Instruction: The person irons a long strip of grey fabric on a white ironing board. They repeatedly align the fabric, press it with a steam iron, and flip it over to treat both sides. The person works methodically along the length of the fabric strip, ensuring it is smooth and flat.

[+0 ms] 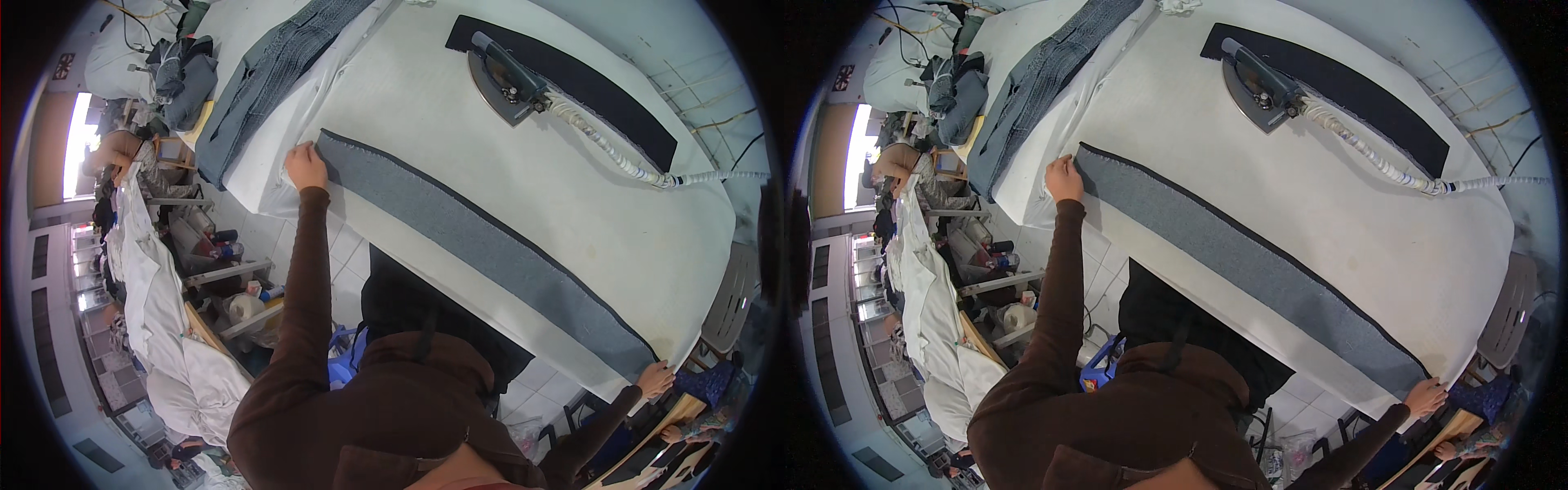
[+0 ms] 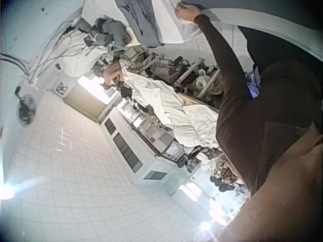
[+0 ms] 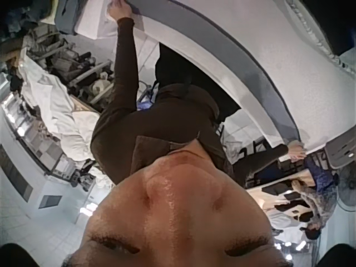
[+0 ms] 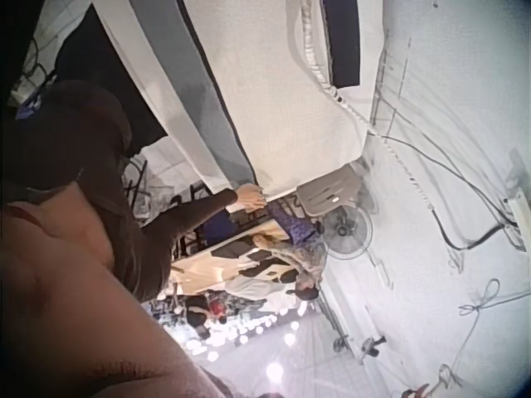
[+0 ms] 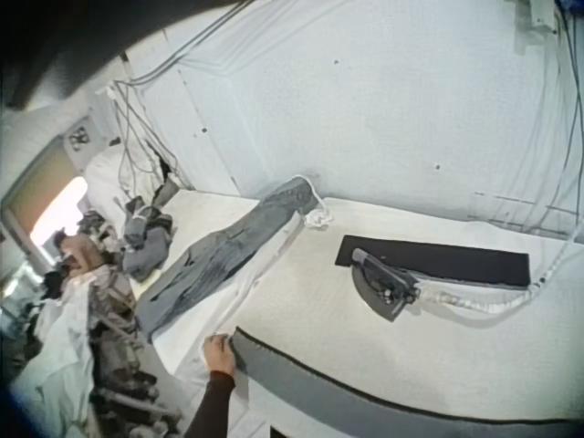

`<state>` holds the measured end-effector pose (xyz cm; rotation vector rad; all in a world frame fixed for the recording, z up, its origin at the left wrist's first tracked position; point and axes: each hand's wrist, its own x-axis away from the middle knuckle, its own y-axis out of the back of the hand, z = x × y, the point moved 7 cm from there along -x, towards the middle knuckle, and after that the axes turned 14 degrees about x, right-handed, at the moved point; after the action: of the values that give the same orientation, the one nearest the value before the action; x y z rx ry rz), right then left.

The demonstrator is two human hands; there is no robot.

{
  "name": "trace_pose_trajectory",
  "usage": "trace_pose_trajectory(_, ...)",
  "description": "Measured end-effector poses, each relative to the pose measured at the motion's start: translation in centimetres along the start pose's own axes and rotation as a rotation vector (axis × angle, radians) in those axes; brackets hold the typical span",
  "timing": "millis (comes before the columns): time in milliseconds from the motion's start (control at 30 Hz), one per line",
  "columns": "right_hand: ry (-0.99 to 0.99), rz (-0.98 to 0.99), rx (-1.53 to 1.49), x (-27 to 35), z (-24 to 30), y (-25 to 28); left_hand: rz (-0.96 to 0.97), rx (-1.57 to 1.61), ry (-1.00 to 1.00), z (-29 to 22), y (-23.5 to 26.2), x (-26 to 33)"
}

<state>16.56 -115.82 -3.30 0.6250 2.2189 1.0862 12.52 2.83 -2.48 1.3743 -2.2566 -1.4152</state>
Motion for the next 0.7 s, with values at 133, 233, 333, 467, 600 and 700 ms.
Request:
trace_pose_trajectory(133, 0.276, -0.367, -0.305, 5.9, 7.4, 9.7, 0.213, 0.058, 0.061, 0.9, -0.2, -3.6)
trace_pose_trajectory(233, 0.428, -0.481, -0.594, 12.2, 14.0, 18.0, 0.346, 0.472, 0.436, 3.6, -2.0, -4.8)
trace_pose_trajectory(333, 0.606, -0.423, -0.820, 19.2, 20.5, 25.9, 0.328, 0.751, 0.636, 4.7, -3.6, -5.5)
trace_pose_trajectory(467, 0.922, -0.256, -1.146, 29.8, 27.7, 35.0, 0.293, 0.644, 0.720, 4.3, -4.3, -5.6)
trace_pose_trajectory(600, 1.254, -0.172, -1.253, 39.0, 33.6, 43.3, 0.308, 0.452, 0.667, 2.5, -4.4, -6.1)
trace_pose_trajectory(700, 1.431, -0.127, -1.385, 44.5, 38.2, 49.3, 0.325, 0.387, 0.627, 2.5, -4.4, -6.4)
